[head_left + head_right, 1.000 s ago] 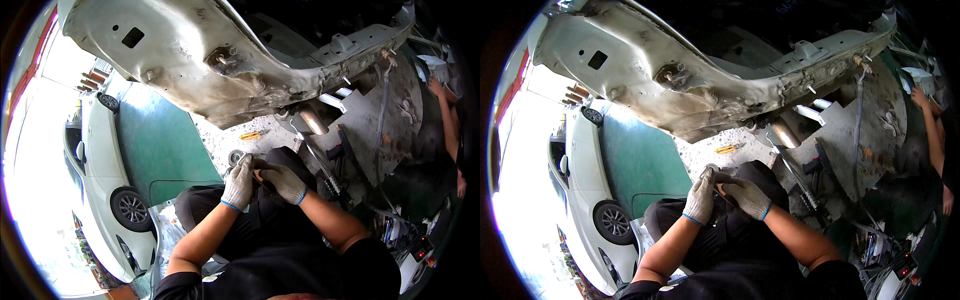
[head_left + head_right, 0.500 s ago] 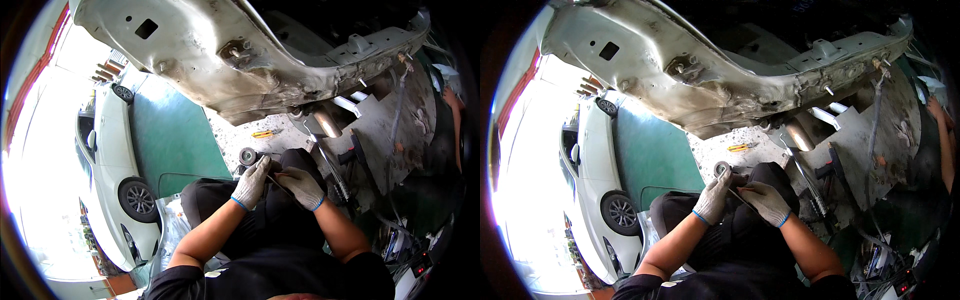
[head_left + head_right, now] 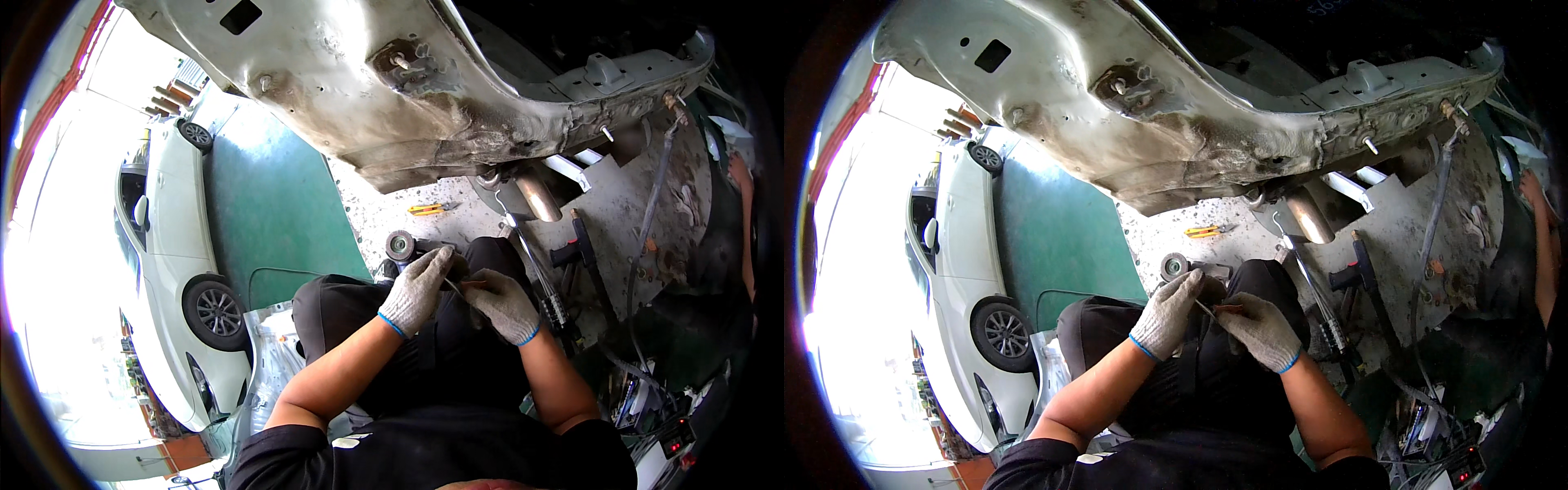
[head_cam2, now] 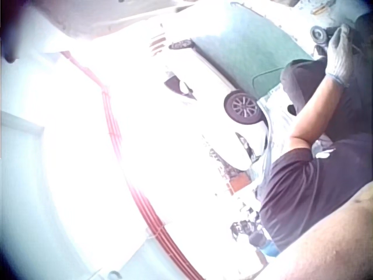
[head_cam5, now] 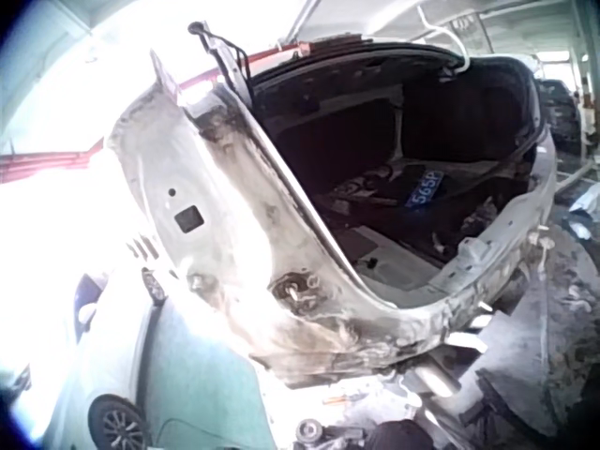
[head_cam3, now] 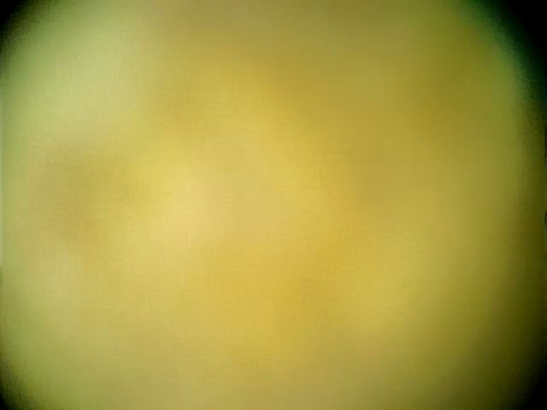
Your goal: The person uses a handheld grinder to smooth the inner surface of a car door panel, then switches to a spot welder to attach a metal patch. They use a screwdriver to pry and adjust the patch, and a hammer to tap the weld area. The person continues welding and hammering the patch into place on the door frame.
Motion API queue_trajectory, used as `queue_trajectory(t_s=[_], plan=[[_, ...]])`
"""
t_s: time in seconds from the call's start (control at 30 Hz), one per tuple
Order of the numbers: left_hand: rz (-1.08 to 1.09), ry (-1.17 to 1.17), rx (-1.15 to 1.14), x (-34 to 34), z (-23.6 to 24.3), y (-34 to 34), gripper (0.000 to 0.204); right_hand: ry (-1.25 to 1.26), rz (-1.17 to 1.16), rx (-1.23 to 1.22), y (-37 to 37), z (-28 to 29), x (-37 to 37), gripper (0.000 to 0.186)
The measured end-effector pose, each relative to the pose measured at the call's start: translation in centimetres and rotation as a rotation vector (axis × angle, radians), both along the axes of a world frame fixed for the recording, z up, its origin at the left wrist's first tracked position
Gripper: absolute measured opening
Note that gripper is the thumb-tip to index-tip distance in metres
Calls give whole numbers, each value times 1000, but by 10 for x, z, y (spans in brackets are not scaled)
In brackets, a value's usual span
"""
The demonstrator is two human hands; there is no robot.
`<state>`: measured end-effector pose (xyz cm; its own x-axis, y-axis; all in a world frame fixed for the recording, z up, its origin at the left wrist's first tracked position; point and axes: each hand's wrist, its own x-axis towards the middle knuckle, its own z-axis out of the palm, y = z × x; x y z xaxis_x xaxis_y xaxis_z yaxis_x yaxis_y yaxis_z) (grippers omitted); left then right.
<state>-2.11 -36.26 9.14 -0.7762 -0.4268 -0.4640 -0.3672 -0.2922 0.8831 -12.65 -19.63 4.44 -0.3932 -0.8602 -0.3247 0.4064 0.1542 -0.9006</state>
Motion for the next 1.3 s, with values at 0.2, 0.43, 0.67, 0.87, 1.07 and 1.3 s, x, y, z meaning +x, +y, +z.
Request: queue_trajectory(t_s=[0.2,0.43,0.67,0.87,1.07,1.3], plan=[[-39,3,-372,-10,32,-15,34,26,-102,23,20,6,-17,19],[258,444,-1444,-42,109,-111,18,188,-568,93,81,-82,-76,17],[486,581,-2091,-88,100,-158,15,373,-474,667,142,-281,-89,26],[504,569,-2137,-89,89,-161,17,332,-383,755,126,-315,-63,34],[530,533,-2171,-78,80,-163,15,398,-541,883,88,-317,-60,25],[518,610,-2177,-106,91,-156,15,363,-668,935,106,-414,-83,27]])
